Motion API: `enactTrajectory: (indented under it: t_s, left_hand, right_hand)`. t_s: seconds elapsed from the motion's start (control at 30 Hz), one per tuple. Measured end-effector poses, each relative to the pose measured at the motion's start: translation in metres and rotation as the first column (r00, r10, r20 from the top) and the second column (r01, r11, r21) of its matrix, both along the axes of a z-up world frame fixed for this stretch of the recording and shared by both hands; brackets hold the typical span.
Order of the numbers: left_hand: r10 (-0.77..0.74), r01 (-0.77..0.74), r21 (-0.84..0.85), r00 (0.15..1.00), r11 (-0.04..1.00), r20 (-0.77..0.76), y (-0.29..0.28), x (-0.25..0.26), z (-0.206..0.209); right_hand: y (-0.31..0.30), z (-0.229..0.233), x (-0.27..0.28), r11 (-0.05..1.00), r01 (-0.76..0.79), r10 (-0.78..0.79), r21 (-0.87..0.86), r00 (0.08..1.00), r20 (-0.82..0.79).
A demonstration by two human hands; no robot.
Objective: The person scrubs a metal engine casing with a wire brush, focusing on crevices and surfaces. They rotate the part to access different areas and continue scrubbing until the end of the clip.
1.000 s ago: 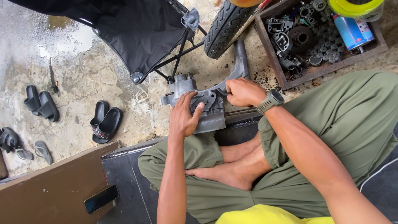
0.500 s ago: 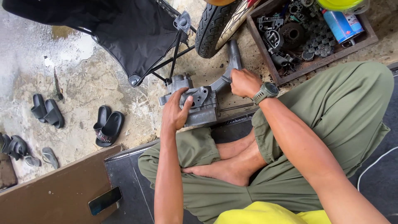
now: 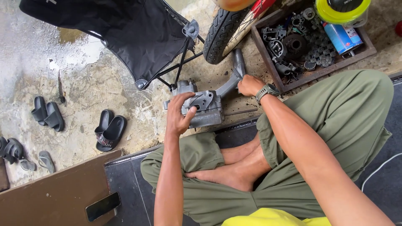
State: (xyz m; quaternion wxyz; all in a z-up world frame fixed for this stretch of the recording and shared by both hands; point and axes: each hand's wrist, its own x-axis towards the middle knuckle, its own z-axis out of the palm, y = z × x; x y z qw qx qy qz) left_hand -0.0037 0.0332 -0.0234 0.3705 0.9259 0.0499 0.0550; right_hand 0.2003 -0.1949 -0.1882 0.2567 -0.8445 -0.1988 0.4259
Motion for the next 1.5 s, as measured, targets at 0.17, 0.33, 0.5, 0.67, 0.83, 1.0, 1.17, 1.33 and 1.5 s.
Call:
enactTrajectory:
  t_s: [0.17,0.33,0.5,0.67,0.83,1.0,1.17,1.33,1.5]
  left_hand:
    - [-0.023,0.022,0.013,0.997,1.0,0.075,0.004,-0.005,-0.018]
    - [-0.055,0.055,0.007,0.988,0.998,0.145,0.001,-0.007,-0.016]
    - [-0.179,0.164,0.079,0.949,0.983,0.258,-0.011,-0.005,0.012]
    - [-0.252,0.22,0.133,0.913,0.966,0.321,-0.02,-0.004,0.025]
    - [-0.283,0.208,0.232,0.885,0.95,0.369,-0.024,-0.008,0.026]
    - [-0.297,0.168,0.329,0.871,0.929,0.392,-0.018,-0.011,0.028]
    - [-0.258,0.095,0.403,0.891,0.91,0.373,-0.011,-0.013,0.029]
    - [-0.18,0.004,0.45,0.919,0.893,0.35,-0.013,-0.017,0.017]
    - [-0.138,-0.028,0.448,0.932,0.894,0.335,-0.01,-0.024,-0.009]
  right_hand:
    - [0.009,-0.022,0.026,0.992,0.124,-0.124,0.001,0.992,-0.019]
    - [0.015,-0.032,0.047,0.992,0.123,-0.124,-0.025,0.992,-0.031]
    - [0.024,-0.079,0.058,0.951,0.309,-0.308,0.018,0.95,-0.042]
    - [0.032,-0.004,0.028,0.887,0.461,-0.459,0.004,0.885,-0.078]
    - [0.037,-0.02,0.029,0.849,0.528,-0.528,0.013,0.849,-0.002]
    - [0.04,-0.025,0.026,0.828,0.558,-0.559,0.049,0.829,-0.01]
    - [0.039,-0.007,0.029,0.828,0.558,-0.558,0.059,0.83,-0.018]
    - [0.042,-0.007,0.031,0.829,0.556,-0.555,0.065,0.831,-0.029]
    - [0.045,-0.01,0.023,0.815,0.577,-0.579,0.046,0.815,0.03]
